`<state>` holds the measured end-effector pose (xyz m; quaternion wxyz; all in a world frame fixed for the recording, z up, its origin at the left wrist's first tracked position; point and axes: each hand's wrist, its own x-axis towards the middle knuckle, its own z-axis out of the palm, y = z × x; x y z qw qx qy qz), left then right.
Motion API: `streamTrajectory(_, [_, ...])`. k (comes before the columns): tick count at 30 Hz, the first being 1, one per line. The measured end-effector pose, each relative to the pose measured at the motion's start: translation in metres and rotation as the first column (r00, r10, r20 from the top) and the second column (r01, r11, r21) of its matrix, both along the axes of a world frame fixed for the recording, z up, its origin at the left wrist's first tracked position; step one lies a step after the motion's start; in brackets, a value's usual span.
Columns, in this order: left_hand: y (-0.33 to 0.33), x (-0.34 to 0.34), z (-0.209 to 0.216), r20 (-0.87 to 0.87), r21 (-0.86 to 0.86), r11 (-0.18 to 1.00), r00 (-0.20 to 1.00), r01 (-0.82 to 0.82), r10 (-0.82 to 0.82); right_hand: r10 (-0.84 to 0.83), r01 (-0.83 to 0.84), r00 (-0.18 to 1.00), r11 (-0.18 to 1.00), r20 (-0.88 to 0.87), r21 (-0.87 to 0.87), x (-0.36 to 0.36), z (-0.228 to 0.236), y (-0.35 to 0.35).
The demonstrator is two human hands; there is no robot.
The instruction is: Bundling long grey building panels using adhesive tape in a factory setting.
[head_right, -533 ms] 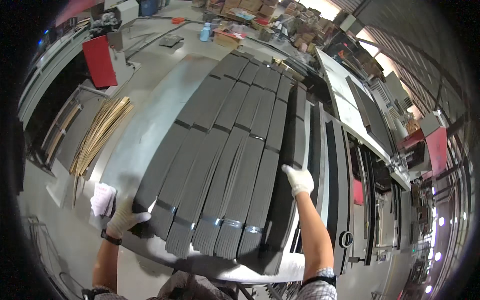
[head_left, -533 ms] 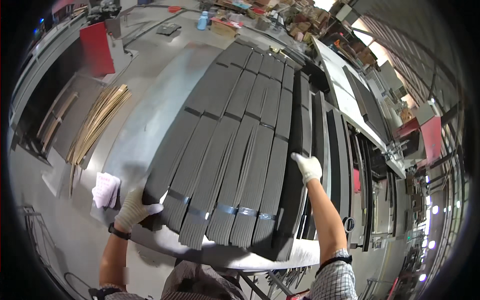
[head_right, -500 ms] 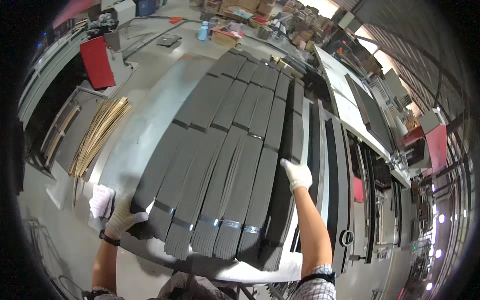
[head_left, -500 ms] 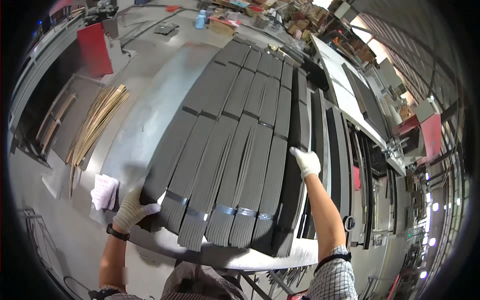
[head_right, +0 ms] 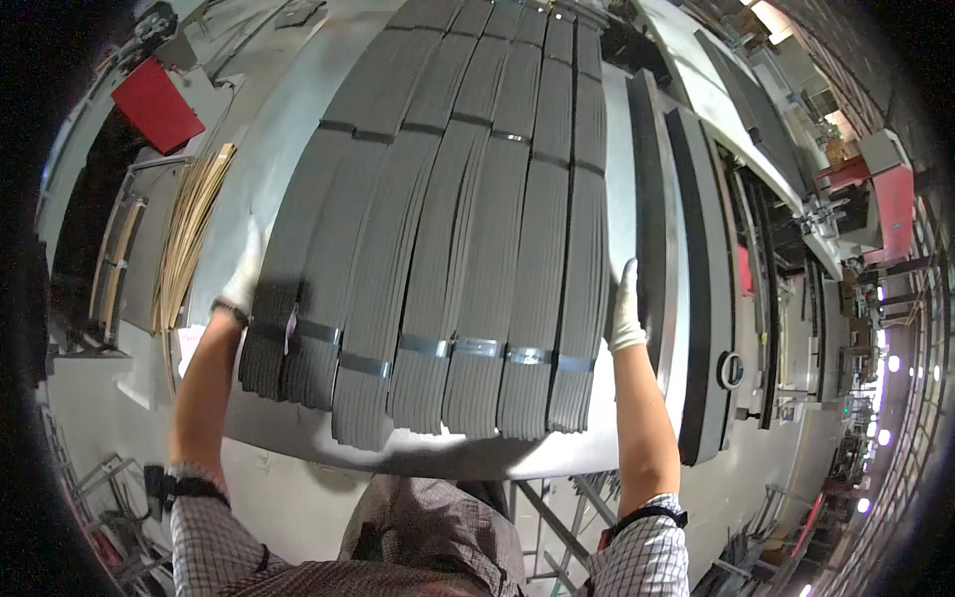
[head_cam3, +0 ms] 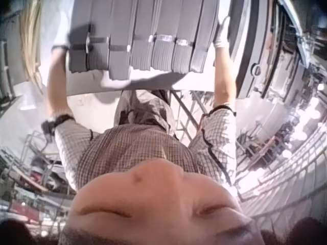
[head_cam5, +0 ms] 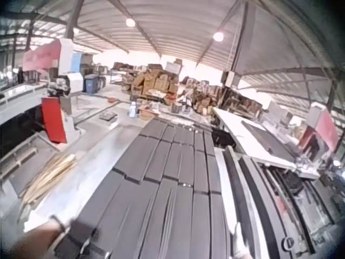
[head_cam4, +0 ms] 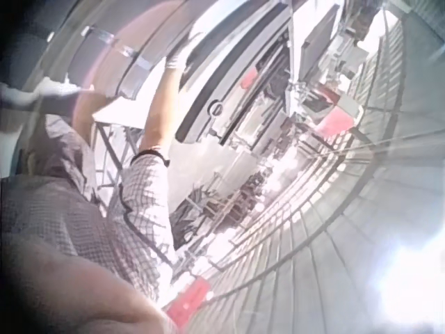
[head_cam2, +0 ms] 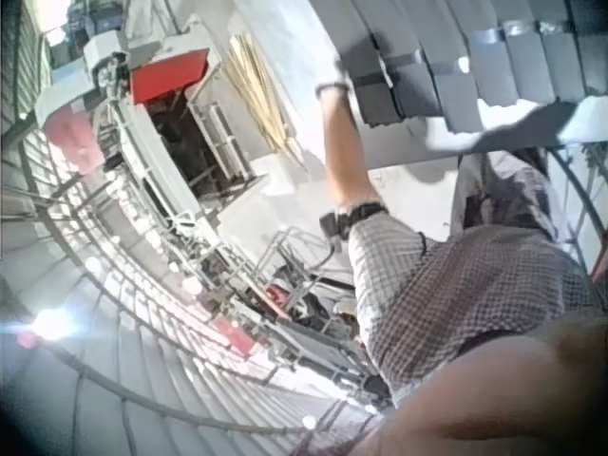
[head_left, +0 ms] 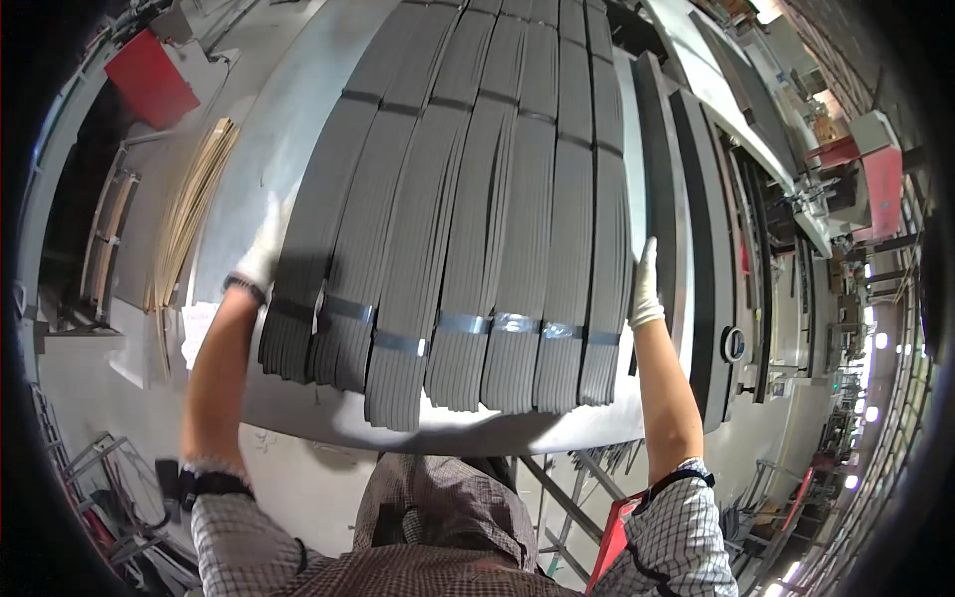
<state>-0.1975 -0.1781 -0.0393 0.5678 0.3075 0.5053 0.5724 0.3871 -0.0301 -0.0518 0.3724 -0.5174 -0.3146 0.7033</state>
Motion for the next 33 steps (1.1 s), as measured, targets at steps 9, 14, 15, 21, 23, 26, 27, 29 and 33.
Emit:
streamTrajectory(9, [-0.028, 0.029, -0.027, -0.138, 0.079, 0.987, 0.979, -0.141, 0.15, -0.174, 0.175, 0.979, 0.985, -0.108, -0.006, 0.024, -0.042, -0.048])
streamTrajectory(14, [-0.141, 0.063, -0.026, -0.178, 0.062, 0.994, 0.979, -0.092, 0.102, -0.175, 0.176, 0.983, 0.984, -0.049, 0.028, 0.026, -0.016, -0.183])
streamTrajectory(15, [-0.171, 0.066, -0.019, -0.19, 0.069, 0.994, 0.977, -0.087, 0.098, -0.164, 0.166, 0.985, 0.985, -0.06, 0.034, 0.021, -0.007, -0.211])
streamTrajectory(21, [-0.357, 0.105, -0.03, -0.163, -0.057, 0.996, 0.984, 0.066, -0.074, -0.057, 0.053, 0.966, 0.998, -0.252, -0.022, 0.038, 0.014, -0.417])
streamTrajectory(23, [-0.408, 0.114, -0.037, -0.12, -0.118, 0.985, 0.983, 0.127, -0.141, -0.137, 0.098, 0.906, 0.988, -0.4, -0.117, 0.051, 0.007, -0.487])
streamTrajectory(26, [-0.465, 0.113, -0.043, -0.04, -0.197, 0.958, 0.974, 0.21, -0.222, -0.215, 0.174, 0.922, 0.973, -0.322, -0.15, 0.032, 0.007, -0.55])
streamTrajectory(27, [-0.471, 0.111, -0.045, -0.009, -0.211, 0.945, 0.967, 0.248, -0.256, -0.25, 0.21, 0.931, 0.963, -0.264, -0.17, 0.031, 0.005, -0.56])
streamTrajectory(29, [-0.475, 0.112, -0.059, 0.098, -0.213, 0.918, 0.942, 0.334, -0.32, -0.265, 0.195, 0.898, 0.955, -0.351, -0.224, 0.055, -0.01, -0.561])
streamTrajectory(33, [-0.54, 0.08, -0.085, 0.332, -0.243, 0.862, 0.873, 0.446, -0.358, -0.275, 0.257, 0.939, 0.96, -0.208, -0.108, 0.048, -0.014, -0.572])
